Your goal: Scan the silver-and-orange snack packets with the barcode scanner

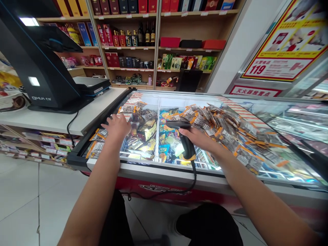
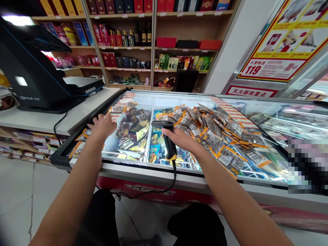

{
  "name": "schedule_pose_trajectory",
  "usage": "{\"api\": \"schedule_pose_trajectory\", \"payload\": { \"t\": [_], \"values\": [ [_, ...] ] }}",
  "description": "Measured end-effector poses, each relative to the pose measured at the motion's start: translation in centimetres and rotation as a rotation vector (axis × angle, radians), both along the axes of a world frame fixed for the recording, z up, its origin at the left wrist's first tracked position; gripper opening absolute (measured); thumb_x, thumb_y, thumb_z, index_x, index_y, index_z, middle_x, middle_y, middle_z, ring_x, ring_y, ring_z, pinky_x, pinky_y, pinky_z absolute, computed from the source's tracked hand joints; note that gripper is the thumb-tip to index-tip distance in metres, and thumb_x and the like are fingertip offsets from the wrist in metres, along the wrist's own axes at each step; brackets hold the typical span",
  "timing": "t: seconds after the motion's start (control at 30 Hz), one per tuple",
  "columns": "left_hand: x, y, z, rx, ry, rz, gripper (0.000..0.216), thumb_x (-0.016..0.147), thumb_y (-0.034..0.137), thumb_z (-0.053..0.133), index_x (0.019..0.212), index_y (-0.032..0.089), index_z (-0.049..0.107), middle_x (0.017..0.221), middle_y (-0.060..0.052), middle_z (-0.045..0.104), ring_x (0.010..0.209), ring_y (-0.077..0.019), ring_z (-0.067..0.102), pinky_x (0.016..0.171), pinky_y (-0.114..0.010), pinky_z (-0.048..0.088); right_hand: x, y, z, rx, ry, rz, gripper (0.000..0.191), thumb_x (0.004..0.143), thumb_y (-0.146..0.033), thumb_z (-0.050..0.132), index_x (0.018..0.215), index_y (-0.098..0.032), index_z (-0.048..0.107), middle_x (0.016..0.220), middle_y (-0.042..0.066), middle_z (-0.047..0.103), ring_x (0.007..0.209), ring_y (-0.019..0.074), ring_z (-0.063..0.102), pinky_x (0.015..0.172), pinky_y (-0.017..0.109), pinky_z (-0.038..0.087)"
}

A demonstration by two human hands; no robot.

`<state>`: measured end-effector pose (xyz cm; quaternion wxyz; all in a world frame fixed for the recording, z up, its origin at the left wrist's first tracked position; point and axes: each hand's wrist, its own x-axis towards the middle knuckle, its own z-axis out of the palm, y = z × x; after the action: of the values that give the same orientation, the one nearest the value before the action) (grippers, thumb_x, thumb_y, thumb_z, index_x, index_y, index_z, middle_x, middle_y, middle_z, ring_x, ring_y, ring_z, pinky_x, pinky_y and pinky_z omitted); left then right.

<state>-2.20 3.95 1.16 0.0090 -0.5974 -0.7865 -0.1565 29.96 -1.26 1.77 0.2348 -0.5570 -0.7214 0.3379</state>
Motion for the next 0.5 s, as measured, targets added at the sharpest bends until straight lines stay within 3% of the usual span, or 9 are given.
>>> {"api": "schedule_pose_trajectory", "payload": {
  "t": [0.17, 0.37, 0.5],
  "values": [
    [0.2, -0.1, -0.1, -0.200, 0.019, -0.077, 0.047, 0.085, 0.035, 0.056, 0.127, 0.014, 0.063, 0.148, -0.030, 0.052, 0.137, -0.0541, 0.046, 0.100, -0.070, 0.043, 0.1, 0.3, -0.1, 0.017, -0.004, -0.090, 0.044, 0.099, -0.060, 0.047, 0.079, -0.022, 0.057, 0.077, 0.005, 0.061, 0.072, 0.0223, 0.056, 0.069, 0.036, 0.045],
    [0.6, -0.3, -1.0, -0.138, 0.097, -0.295, 0.038, 0.088, 0.026, 0.051, 0.123, 0.017, 0.063, 0.133, -0.024, 0.062, 0.127, -0.0441, 0.056, 0.095, -0.054, 0.051, 0.5, 0.7, -0.4, 0.032, -0.020, -0.124, 0.049, 0.096, -0.067, 0.048, 0.073, -0.023, 0.052, 0.071, 0.003, 0.057, 0.068, 0.0214, 0.052, 0.067, 0.035, 0.043],
    [0.8, -0.4, -1.2, -0.073, 0.116, -0.402, 0.037, 0.093, 0.025, 0.047, 0.126, 0.018, 0.061, 0.134, -0.022, 0.061, 0.127, -0.0416, 0.056, 0.102, -0.056, 0.047, 0.6, 0.8, -0.5, 0.027, -0.014, -0.157, 0.048, 0.095, -0.066, 0.048, 0.074, -0.023, 0.052, 0.073, 0.004, 0.058, 0.069, 0.0213, 0.053, 0.068, 0.035, 0.042]
  ]
}}
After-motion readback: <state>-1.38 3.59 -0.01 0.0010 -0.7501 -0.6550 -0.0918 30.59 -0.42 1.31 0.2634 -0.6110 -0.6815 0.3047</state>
